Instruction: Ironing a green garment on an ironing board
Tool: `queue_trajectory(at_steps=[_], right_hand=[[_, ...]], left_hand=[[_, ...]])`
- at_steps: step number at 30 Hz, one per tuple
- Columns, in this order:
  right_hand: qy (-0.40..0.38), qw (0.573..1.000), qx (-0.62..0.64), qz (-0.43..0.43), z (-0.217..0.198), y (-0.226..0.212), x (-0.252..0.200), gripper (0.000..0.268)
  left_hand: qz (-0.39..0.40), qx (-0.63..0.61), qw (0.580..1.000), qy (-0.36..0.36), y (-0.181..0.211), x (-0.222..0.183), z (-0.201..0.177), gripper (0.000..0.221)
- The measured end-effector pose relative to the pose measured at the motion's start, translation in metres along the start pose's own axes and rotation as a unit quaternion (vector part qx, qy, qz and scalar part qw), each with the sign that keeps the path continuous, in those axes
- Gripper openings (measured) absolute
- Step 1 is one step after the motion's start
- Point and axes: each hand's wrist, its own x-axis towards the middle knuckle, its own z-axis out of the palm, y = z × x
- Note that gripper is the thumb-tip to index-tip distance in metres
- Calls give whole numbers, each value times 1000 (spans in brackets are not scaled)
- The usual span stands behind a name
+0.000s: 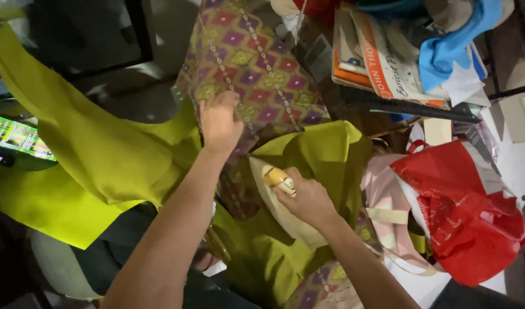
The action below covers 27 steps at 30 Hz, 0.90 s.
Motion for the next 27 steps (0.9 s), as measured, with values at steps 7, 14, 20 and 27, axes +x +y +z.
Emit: queue_trajectory(at_steps=[7, 14, 20, 27], right_hand=[[10, 999, 37, 2, -22, -24, 37, 49], [-8, 992, 92, 90, 4, 9, -26, 55], [-45, 926, 182, 327, 50, 50, -198, 69], [38, 903, 211, 373, 247, 238, -381, 26]], left_hand=[[9, 85, 996, 0, -11, -4, 44, 36], [103, 51, 992, 54, -20, -9, 28, 28], [120, -26, 991, -58, -1, -9, 0, 18], [49, -20, 963, -263, 51, -7, -8, 20]])
